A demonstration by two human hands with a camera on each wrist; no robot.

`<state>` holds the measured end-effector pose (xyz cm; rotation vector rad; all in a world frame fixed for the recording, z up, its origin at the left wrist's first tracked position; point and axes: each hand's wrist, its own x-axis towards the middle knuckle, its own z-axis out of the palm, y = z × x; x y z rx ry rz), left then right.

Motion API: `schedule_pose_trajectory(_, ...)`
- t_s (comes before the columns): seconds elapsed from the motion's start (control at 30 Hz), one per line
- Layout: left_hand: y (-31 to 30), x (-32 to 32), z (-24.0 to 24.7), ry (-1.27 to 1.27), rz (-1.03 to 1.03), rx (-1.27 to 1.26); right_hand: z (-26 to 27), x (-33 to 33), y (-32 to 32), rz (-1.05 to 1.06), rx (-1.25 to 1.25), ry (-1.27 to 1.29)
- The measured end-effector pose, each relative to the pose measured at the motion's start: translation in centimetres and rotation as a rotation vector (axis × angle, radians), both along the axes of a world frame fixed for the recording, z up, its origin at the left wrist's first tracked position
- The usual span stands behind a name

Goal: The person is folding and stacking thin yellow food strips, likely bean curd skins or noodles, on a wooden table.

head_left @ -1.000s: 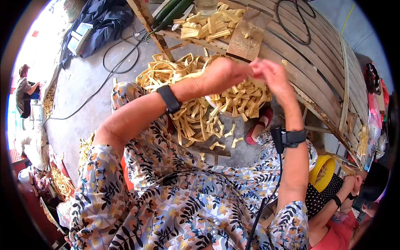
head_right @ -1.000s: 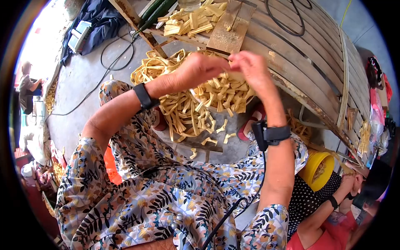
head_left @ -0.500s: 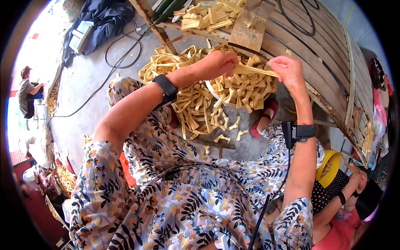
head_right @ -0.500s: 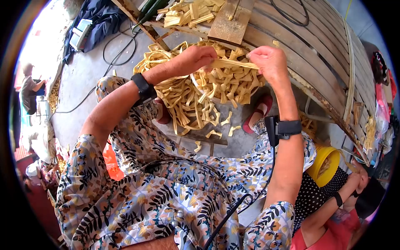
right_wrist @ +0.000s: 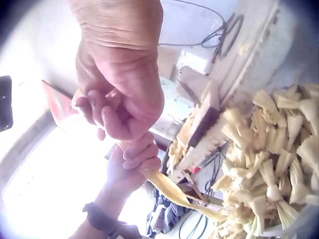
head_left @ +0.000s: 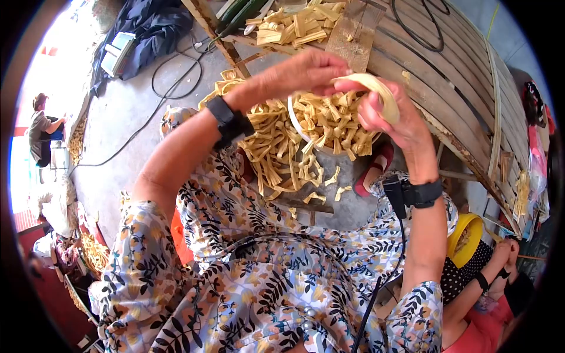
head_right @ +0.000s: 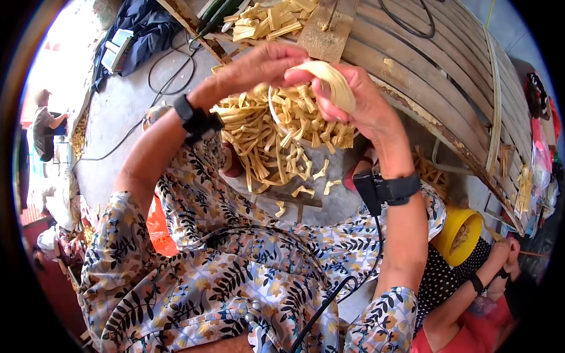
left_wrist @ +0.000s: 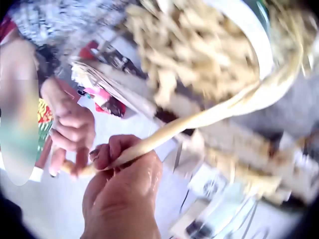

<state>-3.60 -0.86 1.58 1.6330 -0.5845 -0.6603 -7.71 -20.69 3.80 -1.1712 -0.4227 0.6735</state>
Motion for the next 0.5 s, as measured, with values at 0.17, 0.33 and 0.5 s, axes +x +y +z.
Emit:
schedule_pose_trajectory(0.17, -1.4, -1.4, -6.2, 0.737, -0.221, -0.616, -1.9, 0.7, 1.4, -0.271, -0.372, -0.161)
schedule_pose_trajectory(0.33, -1.9, -1.6, -7.0, 0.909, -0.272, -0.694, -3.2, 0.6, 2.0, -0.333, -0.367, -0.194)
schedule_pose_trajectory(0.5, -3.1, -1.3, -6.4, 0.806, 0.167, -0.582, -4.0, 1.7, 1.6, -0.626, -0.764, -1.173)
